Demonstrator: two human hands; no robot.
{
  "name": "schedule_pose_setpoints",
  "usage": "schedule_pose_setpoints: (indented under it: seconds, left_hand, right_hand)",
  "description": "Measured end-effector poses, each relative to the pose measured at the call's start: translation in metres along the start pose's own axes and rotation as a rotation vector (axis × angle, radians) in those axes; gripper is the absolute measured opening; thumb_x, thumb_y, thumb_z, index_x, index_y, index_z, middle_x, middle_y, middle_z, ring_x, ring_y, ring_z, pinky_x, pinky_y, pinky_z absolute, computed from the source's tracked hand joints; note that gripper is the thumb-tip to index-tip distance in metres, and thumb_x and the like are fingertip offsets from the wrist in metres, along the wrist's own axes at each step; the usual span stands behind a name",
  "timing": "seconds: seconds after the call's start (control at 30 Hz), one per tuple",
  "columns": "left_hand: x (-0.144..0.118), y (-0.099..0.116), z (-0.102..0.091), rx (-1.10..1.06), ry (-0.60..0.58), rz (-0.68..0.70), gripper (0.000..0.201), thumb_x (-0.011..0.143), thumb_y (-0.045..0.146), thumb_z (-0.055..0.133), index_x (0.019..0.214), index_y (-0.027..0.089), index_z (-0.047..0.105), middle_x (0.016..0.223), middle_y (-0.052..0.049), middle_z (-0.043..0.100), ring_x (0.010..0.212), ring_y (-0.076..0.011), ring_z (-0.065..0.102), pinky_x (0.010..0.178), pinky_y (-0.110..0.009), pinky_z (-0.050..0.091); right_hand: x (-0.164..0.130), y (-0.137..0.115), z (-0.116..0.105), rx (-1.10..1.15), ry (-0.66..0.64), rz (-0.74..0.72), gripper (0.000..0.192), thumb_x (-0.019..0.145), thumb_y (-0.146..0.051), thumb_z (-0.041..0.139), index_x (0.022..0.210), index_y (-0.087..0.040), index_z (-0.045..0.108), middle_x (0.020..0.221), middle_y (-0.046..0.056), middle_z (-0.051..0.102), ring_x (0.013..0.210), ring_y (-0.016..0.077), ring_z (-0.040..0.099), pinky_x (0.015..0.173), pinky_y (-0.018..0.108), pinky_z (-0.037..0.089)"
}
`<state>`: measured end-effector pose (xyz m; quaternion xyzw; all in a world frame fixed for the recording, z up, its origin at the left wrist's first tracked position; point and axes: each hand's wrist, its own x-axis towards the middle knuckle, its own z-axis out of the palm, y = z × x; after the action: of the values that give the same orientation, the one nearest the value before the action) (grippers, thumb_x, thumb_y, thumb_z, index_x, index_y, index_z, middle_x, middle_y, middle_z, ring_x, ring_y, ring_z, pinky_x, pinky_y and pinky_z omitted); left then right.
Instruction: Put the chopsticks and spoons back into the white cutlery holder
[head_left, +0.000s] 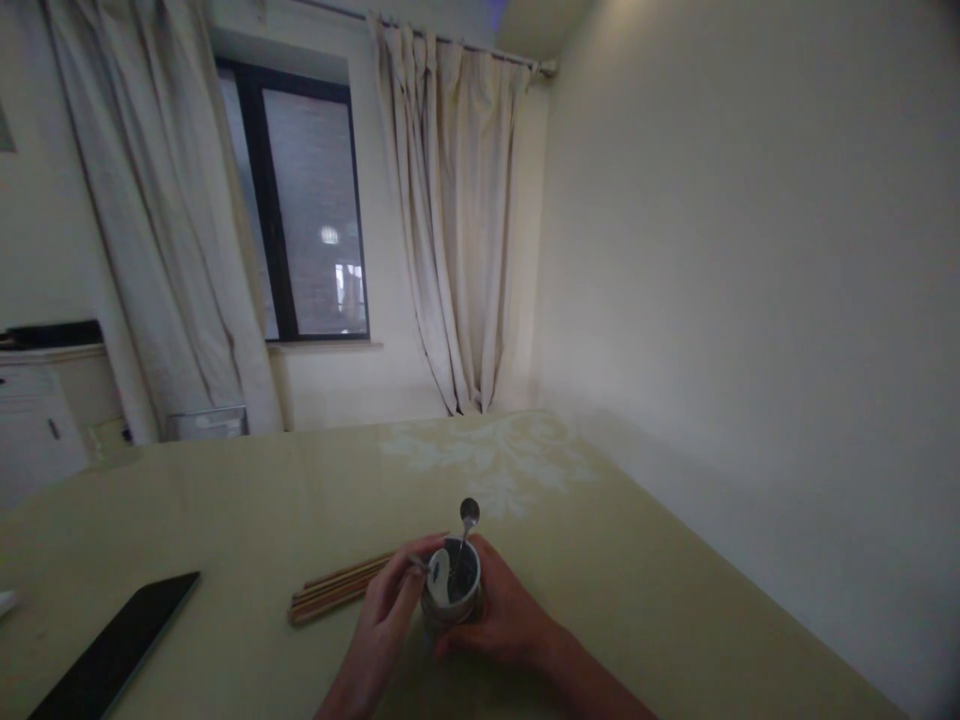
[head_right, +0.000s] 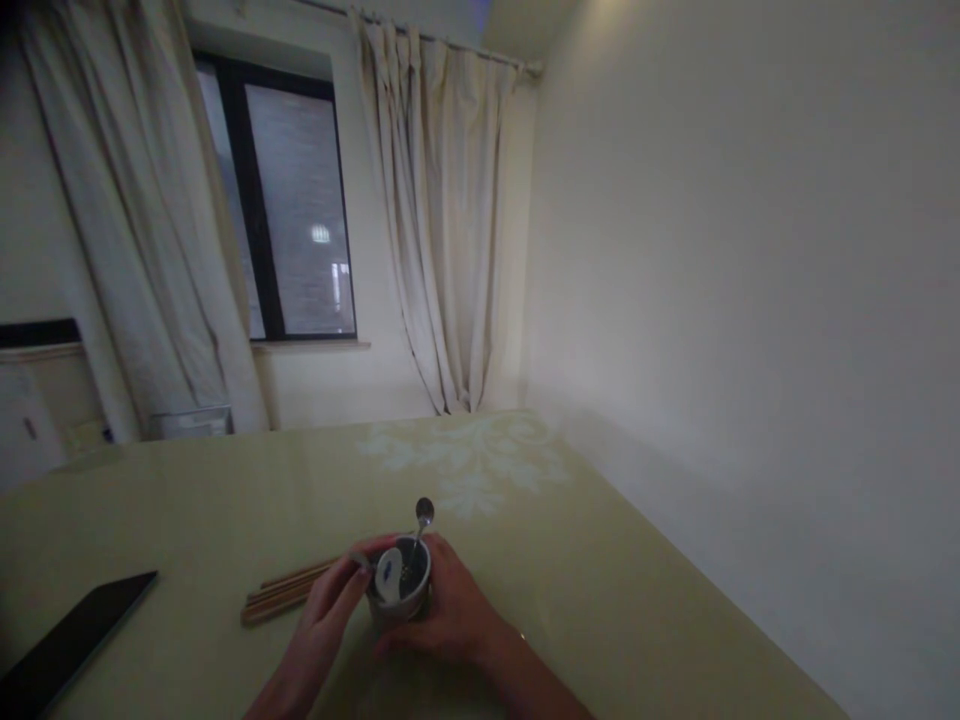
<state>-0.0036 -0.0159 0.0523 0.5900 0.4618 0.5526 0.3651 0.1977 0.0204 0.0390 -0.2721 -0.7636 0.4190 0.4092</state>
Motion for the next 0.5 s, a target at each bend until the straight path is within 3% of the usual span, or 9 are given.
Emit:
schedule_pose_setpoints:
  seconds: [0.1,0.2,0.3,0.4,0.5]
  left_hand:
    - [0.002,0.002,0.001,-0.054,-0.005,0.022,0.051,0.088,0.067,0.067,0.108,0.023,0.083,0.144,-0.012,0.070,0.127,-0.0342,0.070,0.105,-0.043,0.060]
    - [0.004,0.004,0.000,-0.068,-0.012,0.060,0.048,0.089,0.065,0.068,0.107,0.023,0.084,0.138,-0.012,0.075,0.123,-0.0321,0.073,0.101,-0.041,0.063]
    - [0.003,0.008,-0.001,-0.041,-0.028,0.091,0.045,0.092,0.061,0.067,0.112,0.024,0.083,0.128,-0.011,0.079,0.119,-0.0297,0.075,0.100,-0.040,0.063]
    - [0.003,0.010,-0.002,-0.051,-0.007,0.119,0.042,0.093,0.060,0.067,0.111,0.025,0.084,0.125,-0.010,0.081,0.117,-0.0287,0.076,0.099,-0.038,0.064]
    - [0.004,0.011,-0.002,-0.074,0.024,0.136,0.043,0.093,0.061,0.067,0.110,0.024,0.084,0.125,-0.011,0.081,0.117,-0.0291,0.076,0.100,-0.038,0.063]
  right_hand:
    - [-0.001,-0.003,-0.002,-0.058,0.021,-0.019,0.090,0.061,-0.064,0.097,0.134,-0.023,0.066,0.130,0.013,0.065,0.119,0.0367,0.061,0.107,0.048,0.047]
    - [-0.001,-0.005,-0.005,0.050,0.039,-0.034,0.086,0.080,-0.082,0.072,0.140,-0.022,0.060,0.132,0.015,0.064,0.121,0.0355,0.061,0.107,0.048,0.047]
    - [0.000,-0.007,-0.009,0.176,0.115,-0.005,0.090,0.087,-0.091,0.049,0.145,-0.023,0.055,0.127,0.014,0.065,0.115,0.0332,0.064,0.099,0.045,0.051]
    - [0.002,-0.011,-0.011,0.205,0.219,0.021,0.074,0.092,-0.083,0.054,0.137,-0.024,0.063,0.121,0.012,0.068,0.109,0.0308,0.065,0.095,0.042,0.052]
    - [0.005,-0.020,-0.012,0.139,0.325,0.032,0.049,0.097,-0.067,0.063,0.115,-0.023,0.073,0.109,0.009,0.072,0.103,0.0274,0.066,0.093,0.039,0.051]
